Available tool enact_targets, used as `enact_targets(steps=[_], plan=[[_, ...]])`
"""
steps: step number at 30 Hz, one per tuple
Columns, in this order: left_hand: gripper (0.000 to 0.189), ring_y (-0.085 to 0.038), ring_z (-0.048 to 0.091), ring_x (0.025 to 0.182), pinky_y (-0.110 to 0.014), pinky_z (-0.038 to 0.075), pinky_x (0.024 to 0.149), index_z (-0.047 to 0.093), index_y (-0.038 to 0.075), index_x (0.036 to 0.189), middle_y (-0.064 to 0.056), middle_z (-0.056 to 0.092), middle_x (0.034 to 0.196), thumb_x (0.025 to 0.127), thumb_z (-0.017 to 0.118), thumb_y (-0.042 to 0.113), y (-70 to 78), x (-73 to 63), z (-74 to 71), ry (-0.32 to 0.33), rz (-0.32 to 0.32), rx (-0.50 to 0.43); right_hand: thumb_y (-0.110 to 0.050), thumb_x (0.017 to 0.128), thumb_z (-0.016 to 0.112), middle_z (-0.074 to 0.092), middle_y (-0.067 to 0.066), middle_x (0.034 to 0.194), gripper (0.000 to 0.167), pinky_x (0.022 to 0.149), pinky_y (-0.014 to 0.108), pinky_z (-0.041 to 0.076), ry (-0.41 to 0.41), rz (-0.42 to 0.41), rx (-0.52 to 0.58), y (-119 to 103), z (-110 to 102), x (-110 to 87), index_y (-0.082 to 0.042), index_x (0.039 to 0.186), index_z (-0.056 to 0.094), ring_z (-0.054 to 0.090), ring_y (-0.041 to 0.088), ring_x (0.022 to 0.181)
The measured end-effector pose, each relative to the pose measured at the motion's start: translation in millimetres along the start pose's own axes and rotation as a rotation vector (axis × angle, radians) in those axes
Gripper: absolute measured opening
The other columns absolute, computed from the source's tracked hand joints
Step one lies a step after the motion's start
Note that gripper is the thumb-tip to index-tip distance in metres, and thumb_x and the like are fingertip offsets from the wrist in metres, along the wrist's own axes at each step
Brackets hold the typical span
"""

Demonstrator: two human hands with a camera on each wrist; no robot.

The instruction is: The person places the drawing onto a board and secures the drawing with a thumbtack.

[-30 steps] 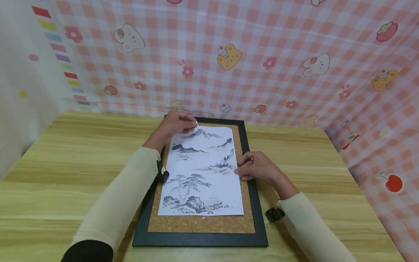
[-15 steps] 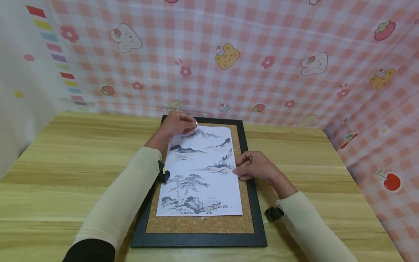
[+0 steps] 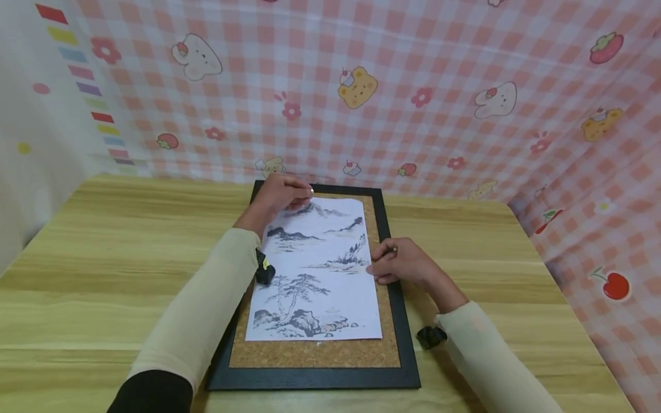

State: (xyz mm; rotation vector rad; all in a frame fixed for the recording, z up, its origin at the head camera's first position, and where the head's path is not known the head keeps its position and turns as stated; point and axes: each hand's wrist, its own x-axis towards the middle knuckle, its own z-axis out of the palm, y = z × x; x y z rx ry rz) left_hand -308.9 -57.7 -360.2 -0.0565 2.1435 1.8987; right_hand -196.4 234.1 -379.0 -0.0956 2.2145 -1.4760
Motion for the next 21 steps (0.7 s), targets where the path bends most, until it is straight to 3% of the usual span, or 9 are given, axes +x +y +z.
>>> enact_targets(steps=[6,11,21], plan=[[0.026,-0.017,0.07,0.084,-0.029,0.058,0.075,0.072,-0.001,0.12,-0.011,0.072,0.107,0.096,0.072,0.008,1.6,3.1,1.0,0.026,-0.047,0.007,0.0,0.092,0.074,0.072,0.014,0.089,0.024,0.07,0.032,0.062,0.007,0.002,0.003,-1.0,-0.5,-0.5,0.008,0.106,0.056,0.071,0.018,0.074],[0.024,-0.011,0.065,0.069,-0.024,0.046,0.056,0.075,0.003,0.117,-0.007,0.073,0.098,0.094,0.075,0.01,1.5,5.6,1.5,0.038,-0.069,0.096,0.001,0.092,0.073,0.072,0.013,0.089,0.023,0.069,0.032,0.061,0.008,-0.003,0.01,-1.1,-0.5,-0.8,0.008,0.106,0.056,0.071,0.018,0.074],[0.026,-0.01,0.067,0.068,-0.024,0.045,0.056,0.074,0.002,0.12,-0.008,0.074,0.093,0.095,0.073,0.01,3.8,10.1,7.8,0.018,-0.095,0.077,0.001,0.091,0.073,0.071,0.014,0.09,0.024,0.07,0.032,0.061,-0.007,-0.022,0.025,0.5,-1.4,-0.9,0.009,0.107,0.056,0.071,0.018,0.075]])
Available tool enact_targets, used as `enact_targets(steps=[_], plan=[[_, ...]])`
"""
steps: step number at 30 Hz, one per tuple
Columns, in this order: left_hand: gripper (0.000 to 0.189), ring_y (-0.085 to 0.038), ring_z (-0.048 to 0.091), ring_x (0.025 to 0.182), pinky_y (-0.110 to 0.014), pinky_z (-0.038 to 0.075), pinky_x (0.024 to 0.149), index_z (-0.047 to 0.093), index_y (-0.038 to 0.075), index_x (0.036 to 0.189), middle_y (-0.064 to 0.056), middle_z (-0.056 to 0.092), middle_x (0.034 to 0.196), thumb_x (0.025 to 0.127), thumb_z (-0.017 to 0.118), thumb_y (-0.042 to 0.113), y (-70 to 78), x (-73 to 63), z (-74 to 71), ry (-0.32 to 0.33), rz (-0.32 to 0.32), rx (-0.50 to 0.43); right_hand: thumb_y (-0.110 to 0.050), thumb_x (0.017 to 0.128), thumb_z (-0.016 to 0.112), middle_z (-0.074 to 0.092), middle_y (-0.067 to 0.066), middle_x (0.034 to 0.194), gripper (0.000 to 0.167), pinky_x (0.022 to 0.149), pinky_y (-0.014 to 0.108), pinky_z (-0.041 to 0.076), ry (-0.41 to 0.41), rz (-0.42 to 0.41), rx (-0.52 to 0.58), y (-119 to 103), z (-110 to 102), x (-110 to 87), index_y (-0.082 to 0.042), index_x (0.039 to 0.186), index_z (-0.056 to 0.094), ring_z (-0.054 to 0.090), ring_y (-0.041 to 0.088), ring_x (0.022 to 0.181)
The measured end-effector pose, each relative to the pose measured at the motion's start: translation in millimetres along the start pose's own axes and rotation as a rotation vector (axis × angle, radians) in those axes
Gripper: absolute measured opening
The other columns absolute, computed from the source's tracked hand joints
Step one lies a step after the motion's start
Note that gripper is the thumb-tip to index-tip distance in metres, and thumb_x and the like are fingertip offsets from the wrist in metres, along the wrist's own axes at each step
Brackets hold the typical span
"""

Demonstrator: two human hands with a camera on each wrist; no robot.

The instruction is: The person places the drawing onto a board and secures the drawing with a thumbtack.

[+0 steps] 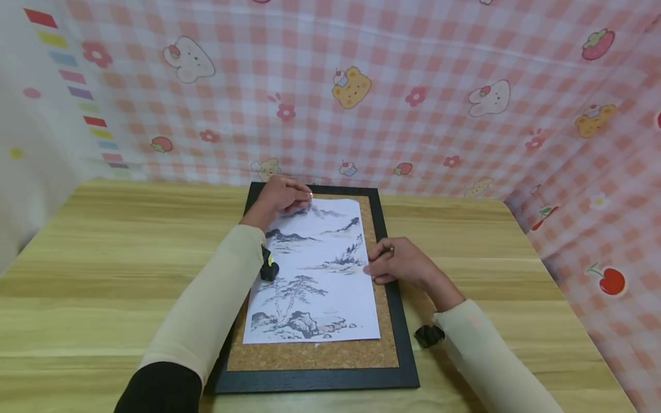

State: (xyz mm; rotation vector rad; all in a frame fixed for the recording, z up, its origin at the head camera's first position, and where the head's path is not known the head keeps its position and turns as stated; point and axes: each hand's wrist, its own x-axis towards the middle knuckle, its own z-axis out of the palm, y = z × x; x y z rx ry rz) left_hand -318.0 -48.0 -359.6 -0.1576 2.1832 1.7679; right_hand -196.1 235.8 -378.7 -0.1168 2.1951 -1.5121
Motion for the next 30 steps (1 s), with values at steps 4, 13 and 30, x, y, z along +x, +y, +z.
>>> enact_targets(steps=[4,13,30], plan=[[0.026,-0.009,0.066,0.064,-0.024,0.043,0.052,0.074,0.003,0.119,-0.007,0.075,0.088,0.095,0.074,0.01,1.2,2.7,2.4,0.006,-0.012,-0.004,0.001,0.091,0.074,0.071,0.014,0.09,0.025,0.069,0.032,0.061,0.001,0.004,0.0,0.1,0.2,0.2,0.009,0.107,0.057,0.071,0.018,0.075],[0.022,-0.012,0.067,0.062,-0.025,0.046,0.053,0.075,0.002,0.115,-0.007,0.074,0.083,0.094,0.074,0.007,2.6,9.0,6.1,0.003,-0.044,0.007,0.002,0.091,0.074,0.071,0.015,0.09,0.024,0.07,0.032,0.061,0.009,0.016,-0.003,-0.9,1.0,0.6,0.009,0.107,0.057,0.071,0.019,0.075],[0.018,-0.012,0.066,0.06,-0.023,0.055,0.055,0.074,-0.002,0.113,-0.009,0.072,0.08,0.096,0.07,0.004,3.6,20.1,6.9,-0.009,-0.097,0.04,0.002,0.092,0.073,0.071,0.014,0.09,0.022,0.07,0.032,0.061,0.002,0.009,-0.001,-0.2,-0.1,0.8,0.008,0.105,0.056,0.071,0.019,0.075]])
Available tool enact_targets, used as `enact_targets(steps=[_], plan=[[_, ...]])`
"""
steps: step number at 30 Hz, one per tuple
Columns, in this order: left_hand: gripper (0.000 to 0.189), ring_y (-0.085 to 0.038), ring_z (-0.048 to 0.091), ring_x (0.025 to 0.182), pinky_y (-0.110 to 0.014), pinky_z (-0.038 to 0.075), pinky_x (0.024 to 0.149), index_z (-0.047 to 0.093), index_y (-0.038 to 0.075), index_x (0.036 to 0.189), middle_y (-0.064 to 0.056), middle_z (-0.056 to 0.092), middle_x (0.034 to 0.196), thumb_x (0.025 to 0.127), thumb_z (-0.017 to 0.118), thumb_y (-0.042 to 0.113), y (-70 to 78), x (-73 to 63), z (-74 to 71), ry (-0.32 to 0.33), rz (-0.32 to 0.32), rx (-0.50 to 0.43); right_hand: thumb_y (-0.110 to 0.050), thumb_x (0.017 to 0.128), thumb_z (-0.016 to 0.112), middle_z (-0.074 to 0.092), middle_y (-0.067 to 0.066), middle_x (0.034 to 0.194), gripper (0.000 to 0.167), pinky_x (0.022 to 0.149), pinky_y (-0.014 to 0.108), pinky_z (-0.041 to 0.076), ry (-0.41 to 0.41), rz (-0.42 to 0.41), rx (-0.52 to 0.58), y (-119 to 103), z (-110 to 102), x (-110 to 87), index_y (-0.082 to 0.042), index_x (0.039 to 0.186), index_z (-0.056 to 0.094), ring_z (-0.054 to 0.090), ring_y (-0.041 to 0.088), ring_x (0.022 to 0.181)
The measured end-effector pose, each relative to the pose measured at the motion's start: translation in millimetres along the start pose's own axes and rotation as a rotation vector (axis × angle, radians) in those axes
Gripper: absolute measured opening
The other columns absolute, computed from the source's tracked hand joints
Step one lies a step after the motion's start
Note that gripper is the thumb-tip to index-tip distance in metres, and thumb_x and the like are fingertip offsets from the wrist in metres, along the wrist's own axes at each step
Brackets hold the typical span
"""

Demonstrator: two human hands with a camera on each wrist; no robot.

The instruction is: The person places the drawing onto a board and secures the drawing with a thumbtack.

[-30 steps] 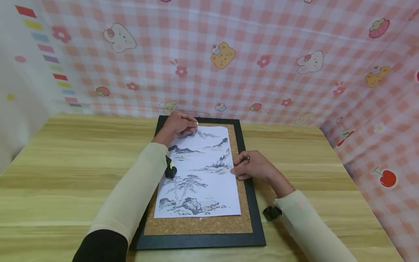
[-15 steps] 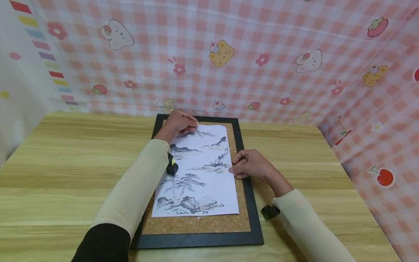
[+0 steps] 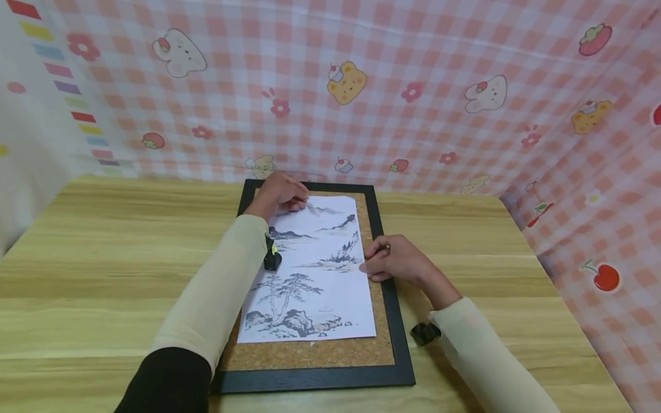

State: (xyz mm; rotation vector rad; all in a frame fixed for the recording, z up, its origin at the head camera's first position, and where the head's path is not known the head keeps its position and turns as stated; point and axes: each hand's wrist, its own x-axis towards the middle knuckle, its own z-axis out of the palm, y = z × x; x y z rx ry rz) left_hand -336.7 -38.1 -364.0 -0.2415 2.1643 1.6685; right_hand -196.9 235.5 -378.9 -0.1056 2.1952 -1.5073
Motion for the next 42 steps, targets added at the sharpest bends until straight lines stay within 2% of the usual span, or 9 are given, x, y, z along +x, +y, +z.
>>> enact_targets(steps=[6,12,19,26,31,41,42], plan=[[0.017,-0.012,0.064,0.059,-0.024,0.056,0.057,0.074,-0.004,0.11,-0.008,0.069,0.078,0.096,0.068,0.003,0.2,2.1,1.8,0.009,0.017,0.046,0.003,0.091,0.073,0.071,0.014,0.089,0.023,0.069,0.032,0.061,0.007,0.015,0.011,0.2,0.5,-0.4,0.008,0.105,0.055,0.07,0.019,0.075],[0.014,-0.014,0.06,0.057,-0.026,0.055,0.056,0.073,-0.007,0.104,-0.011,0.068,0.08,0.094,0.067,-0.001,-0.1,4.2,2.5,0.025,0.053,0.053,0.003,0.091,0.073,0.07,0.014,0.088,0.023,0.069,0.031,0.061,0.007,0.012,0.006,-0.3,0.7,0.3,0.007,0.104,0.055,0.07,0.018,0.075],[0.01,-0.013,0.061,0.059,-0.025,0.055,0.058,0.075,-0.004,0.098,-0.011,0.069,0.085,0.093,0.068,0.001,-1.2,5.4,0.5,0.055,0.076,0.151,0.003,0.091,0.072,0.07,0.013,0.088,0.022,0.069,0.031,0.061,-0.004,0.01,0.012,-1.5,2.1,0.7,0.007,0.104,0.055,0.07,0.018,0.074],[0.012,-0.013,0.062,0.059,-0.026,0.056,0.059,0.075,-0.004,0.101,-0.011,0.069,0.086,0.096,0.066,0.002,-1.8,5.3,-0.9,0.031,0.088,0.146,0.002,0.092,0.073,0.07,0.014,0.088,0.022,0.069,0.031,0.061,-0.005,0.015,0.01,-0.6,1.8,1.1,0.007,0.104,0.055,0.07,0.018,0.074],[0.011,-0.013,0.062,0.06,-0.025,0.056,0.059,0.076,-0.003,0.098,-0.012,0.069,0.087,0.096,0.066,0.002,-0.2,6.5,-0.3,0.023,0.095,0.179,0.003,0.092,0.072,0.071,0.014,0.088,0.022,0.069,0.031,0.061,-0.004,0.007,0.011,0.3,0.6,1.0,0.007,0.104,0.055,0.07,0.018,0.075],[0.01,-0.013,0.063,0.06,-0.024,0.056,0.061,0.076,-0.003,0.102,-0.014,0.07,0.096,0.094,0.07,0.0,2.6,5.3,-0.8,0.02,0.082,0.22,0.003,0.092,0.072,0.071,0.013,0.088,0.022,0.069,0.031,0.061,-0.004,0.005,0.006,0.6,0.1,1.3,0.007,0.104,0.055,0.07,0.018,0.074],[0.011,-0.013,0.063,0.06,-0.025,0.056,0.061,0.076,-0.003,0.102,-0.015,0.071,0.102,0.094,0.07,-0.001,2.4,5.0,-1.0,0.017,0.087,0.222,0.003,0.092,0.072,0.071,0.013,0.088,0.022,0.069,0.031,0.061,-0.005,0.006,0.004,0.5,0.1,1.3,0.007,0.104,0.055,0.07,0.018,0.074]])
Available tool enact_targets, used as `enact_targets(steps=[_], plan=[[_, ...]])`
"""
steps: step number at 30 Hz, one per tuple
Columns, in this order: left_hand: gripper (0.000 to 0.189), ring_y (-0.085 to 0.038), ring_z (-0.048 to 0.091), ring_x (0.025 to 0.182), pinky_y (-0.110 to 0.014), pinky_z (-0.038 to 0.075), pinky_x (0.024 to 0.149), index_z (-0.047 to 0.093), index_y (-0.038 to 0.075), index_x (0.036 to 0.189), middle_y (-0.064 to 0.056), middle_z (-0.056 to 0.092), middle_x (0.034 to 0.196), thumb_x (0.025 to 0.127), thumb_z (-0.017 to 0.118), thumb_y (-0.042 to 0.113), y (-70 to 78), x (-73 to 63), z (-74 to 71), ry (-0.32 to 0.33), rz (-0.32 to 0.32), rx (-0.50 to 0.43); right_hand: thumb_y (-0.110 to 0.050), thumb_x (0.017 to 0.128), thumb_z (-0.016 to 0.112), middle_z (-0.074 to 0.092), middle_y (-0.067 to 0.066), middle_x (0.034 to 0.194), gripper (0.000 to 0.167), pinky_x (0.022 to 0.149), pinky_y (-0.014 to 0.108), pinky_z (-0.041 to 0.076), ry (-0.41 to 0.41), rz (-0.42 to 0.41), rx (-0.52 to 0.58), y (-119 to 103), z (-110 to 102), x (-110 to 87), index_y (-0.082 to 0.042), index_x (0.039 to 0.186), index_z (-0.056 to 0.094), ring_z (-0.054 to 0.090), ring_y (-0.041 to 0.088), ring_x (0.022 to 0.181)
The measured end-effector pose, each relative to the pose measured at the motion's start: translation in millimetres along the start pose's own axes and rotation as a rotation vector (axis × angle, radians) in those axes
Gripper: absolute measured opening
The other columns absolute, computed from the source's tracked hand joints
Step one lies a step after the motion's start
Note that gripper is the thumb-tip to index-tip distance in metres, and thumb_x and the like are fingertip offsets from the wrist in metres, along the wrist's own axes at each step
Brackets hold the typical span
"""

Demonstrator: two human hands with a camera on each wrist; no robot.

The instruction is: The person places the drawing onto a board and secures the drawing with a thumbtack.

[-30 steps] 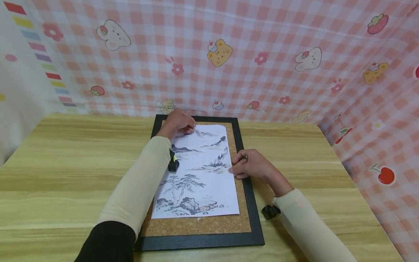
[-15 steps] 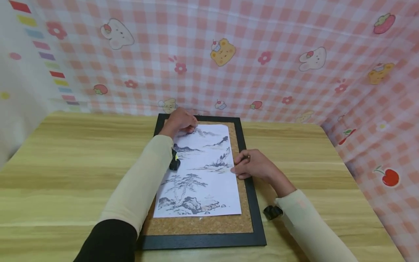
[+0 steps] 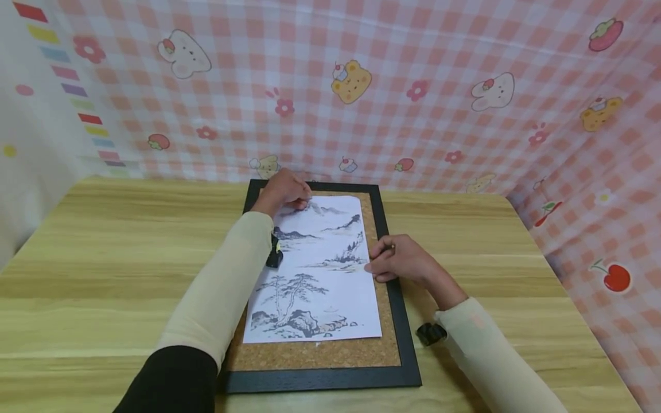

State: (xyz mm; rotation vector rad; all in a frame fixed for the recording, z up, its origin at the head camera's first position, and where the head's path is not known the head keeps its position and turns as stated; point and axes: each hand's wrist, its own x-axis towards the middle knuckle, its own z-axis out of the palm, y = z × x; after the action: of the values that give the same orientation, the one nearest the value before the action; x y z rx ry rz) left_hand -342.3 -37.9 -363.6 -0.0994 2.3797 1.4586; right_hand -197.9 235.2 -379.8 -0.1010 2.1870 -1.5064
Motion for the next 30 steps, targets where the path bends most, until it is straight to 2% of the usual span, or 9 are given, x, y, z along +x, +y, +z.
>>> enact_targets(steps=[6,7,14,21,26,30], plan=[[0.012,-0.013,0.064,0.06,-0.026,0.057,0.062,0.077,-0.001,0.103,-0.012,0.07,0.111,0.093,0.07,-0.001,0.0,-0.6,2.7,0.012,0.039,0.09,0.002,0.091,0.073,0.071,0.014,0.088,0.021,0.069,0.032,0.061,0.0,0.006,-0.01,0.4,0.8,-0.4,0.007,0.103,0.056,0.07,0.018,0.073],[0.012,-0.013,0.064,0.06,-0.026,0.057,0.061,0.077,-0.001,0.103,-0.012,0.071,0.108,0.093,0.07,0.0,0.4,-0.7,3.3,0.016,0.039,0.106,0.002,0.091,0.073,0.071,0.013,0.087,0.021,0.069,0.032,0.061,0.0,0.006,-0.01,0.5,0.9,-0.6,0.006,0.103,0.056,0.07,0.018,0.073],[0.011,-0.012,0.064,0.06,-0.025,0.057,0.062,0.077,-0.001,0.102,-0.008,0.067,0.122,0.093,0.071,0.0,2.5,-2.0,1.9,0.013,0.041,0.099,0.002,0.092,0.073,0.071,0.013,0.087,0.021,0.068,0.031,0.061,-0.003,0.01,-0.009,-0.3,0.3,0.0,0.006,0.103,0.055,0.07,0.018,0.073],[0.013,-0.013,0.063,0.062,-0.025,0.056,0.062,0.076,-0.002,0.105,-0.01,0.067,0.12,0.094,0.069,-0.001,2.8,-4.4,-3.5,-0.011,0.057,0.09,0.003,0.091,0.072,0.071,0.014,0.088,0.021,0.069,0.031,0.061,-0.006,0.003,-0.01,-3.5,0.8,0.7,0.007,0.103,0.055,0.07,0.018,0.074],[0.011,-0.013,0.063,0.062,-0.025,0.056,0.063,0.075,-0.002,0.104,-0.014,0.068,0.114,0.096,0.067,0.0,2.7,-4.3,-2.9,-0.027,0.071,0.12,0.002,0.091,0.073,0.071,0.014,0.088,0.022,0.068,0.03,0.061,-0.004,0.008,-0.014,-2.9,0.8,0.6,0.007,0.104,0.055,0.07,0.018,0.073],[0.01,-0.012,0.063,0.063,-0.026,0.056,0.064,0.074,-0.003,0.103,-0.016,0.068,0.118,0.097,0.066,0.001,2.7,-2.9,-0.4,-0.035,0.077,0.144,0.002,0.091,0.073,0.07,0.014,0.088,0.023,0.068,0.03,0.061,-0.004,0.014,-0.012,-1.5,0.2,0.1,0.007,0.104,0.055,0.07,0.017,0.072]])
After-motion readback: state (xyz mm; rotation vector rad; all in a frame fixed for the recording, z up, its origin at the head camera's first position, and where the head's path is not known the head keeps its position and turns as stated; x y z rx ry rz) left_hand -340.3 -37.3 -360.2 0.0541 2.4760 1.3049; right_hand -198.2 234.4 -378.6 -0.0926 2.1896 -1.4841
